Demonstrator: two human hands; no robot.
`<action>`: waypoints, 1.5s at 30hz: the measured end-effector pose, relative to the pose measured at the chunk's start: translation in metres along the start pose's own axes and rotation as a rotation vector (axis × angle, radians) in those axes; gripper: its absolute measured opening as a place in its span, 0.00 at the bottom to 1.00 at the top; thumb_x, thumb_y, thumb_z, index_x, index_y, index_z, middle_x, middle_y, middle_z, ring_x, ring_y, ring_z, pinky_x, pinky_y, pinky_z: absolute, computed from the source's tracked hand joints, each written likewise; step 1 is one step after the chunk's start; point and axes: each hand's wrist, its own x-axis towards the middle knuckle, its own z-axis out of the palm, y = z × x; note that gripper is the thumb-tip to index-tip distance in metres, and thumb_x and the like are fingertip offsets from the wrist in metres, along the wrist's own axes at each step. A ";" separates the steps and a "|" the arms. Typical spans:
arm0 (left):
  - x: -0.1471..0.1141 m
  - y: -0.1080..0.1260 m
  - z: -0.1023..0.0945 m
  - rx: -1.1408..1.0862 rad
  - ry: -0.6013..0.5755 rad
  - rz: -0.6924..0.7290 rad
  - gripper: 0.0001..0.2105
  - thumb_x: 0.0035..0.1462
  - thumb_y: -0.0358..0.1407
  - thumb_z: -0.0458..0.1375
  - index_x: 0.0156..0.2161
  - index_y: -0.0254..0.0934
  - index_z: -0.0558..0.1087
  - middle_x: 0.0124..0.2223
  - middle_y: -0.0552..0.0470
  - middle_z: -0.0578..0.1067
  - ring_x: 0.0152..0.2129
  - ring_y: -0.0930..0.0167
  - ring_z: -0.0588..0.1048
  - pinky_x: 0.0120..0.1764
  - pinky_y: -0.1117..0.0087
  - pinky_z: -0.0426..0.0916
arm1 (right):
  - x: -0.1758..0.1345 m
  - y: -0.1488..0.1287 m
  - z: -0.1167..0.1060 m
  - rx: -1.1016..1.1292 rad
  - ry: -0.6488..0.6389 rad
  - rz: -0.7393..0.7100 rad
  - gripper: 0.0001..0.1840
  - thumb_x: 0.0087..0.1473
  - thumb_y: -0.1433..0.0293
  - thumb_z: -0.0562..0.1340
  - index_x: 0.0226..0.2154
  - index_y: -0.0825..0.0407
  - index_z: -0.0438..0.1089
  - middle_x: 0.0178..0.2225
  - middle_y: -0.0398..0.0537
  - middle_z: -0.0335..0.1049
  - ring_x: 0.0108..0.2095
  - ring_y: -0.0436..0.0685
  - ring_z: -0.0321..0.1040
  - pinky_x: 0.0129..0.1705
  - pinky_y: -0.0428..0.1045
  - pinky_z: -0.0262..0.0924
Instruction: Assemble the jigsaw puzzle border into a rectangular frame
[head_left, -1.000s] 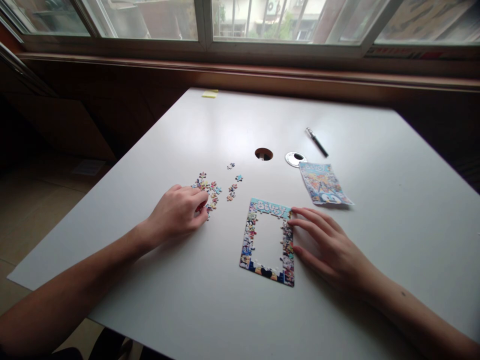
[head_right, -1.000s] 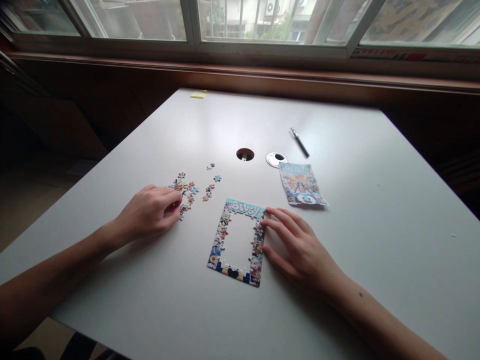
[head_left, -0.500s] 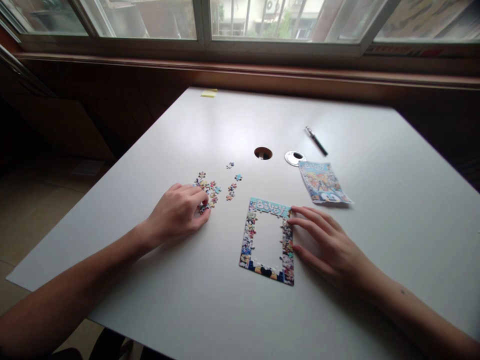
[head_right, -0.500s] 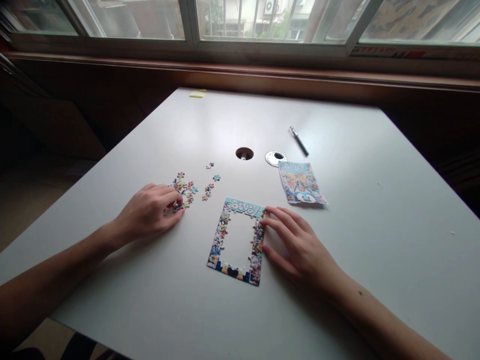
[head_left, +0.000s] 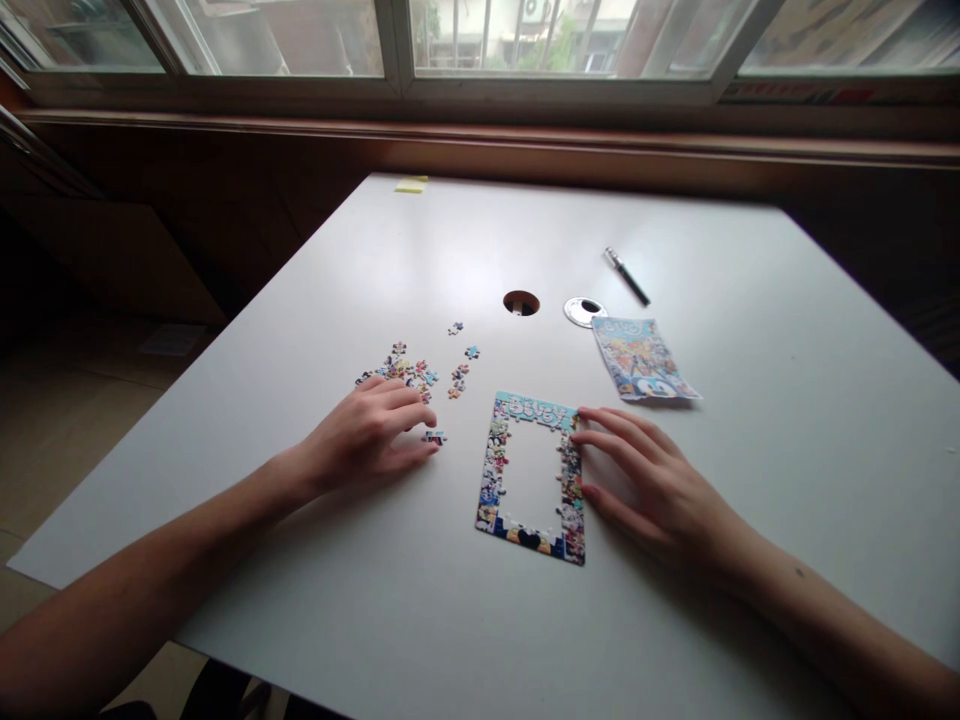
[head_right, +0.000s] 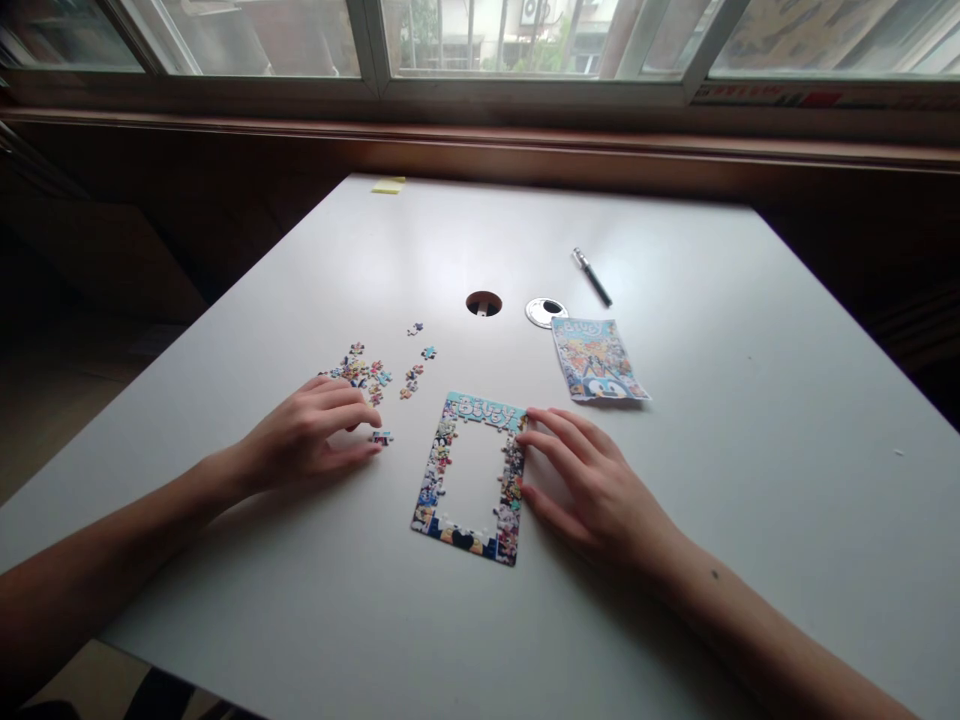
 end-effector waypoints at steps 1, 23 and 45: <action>0.000 0.000 -0.001 0.008 0.009 -0.020 0.06 0.65 0.39 0.57 0.41 0.39 0.74 0.39 0.51 0.77 0.38 0.67 0.74 0.47 0.64 0.64 | 0.000 0.000 0.000 0.003 0.000 0.002 0.25 0.60 0.65 0.63 0.59 0.46 0.62 0.65 0.56 0.60 0.66 0.68 0.56 0.64 0.67 0.59; 0.005 -0.023 0.003 -0.142 0.336 -0.371 0.14 0.65 0.32 0.49 0.52 0.40 0.73 0.54 0.48 0.76 0.56 0.63 0.69 0.60 0.56 0.63 | 0.001 -0.002 0.001 0.029 0.032 0.023 0.25 0.60 0.64 0.63 0.59 0.44 0.64 0.65 0.53 0.62 0.65 0.68 0.58 0.63 0.66 0.59; 0.003 0.003 -0.008 0.014 -0.049 -0.024 0.05 0.62 0.38 0.61 0.37 0.44 0.80 0.44 0.51 0.79 0.49 0.62 0.71 0.53 0.55 0.59 | 0.000 0.004 0.007 0.045 0.062 0.021 0.25 0.59 0.61 0.63 0.59 0.43 0.65 0.64 0.52 0.62 0.63 0.69 0.60 0.63 0.67 0.60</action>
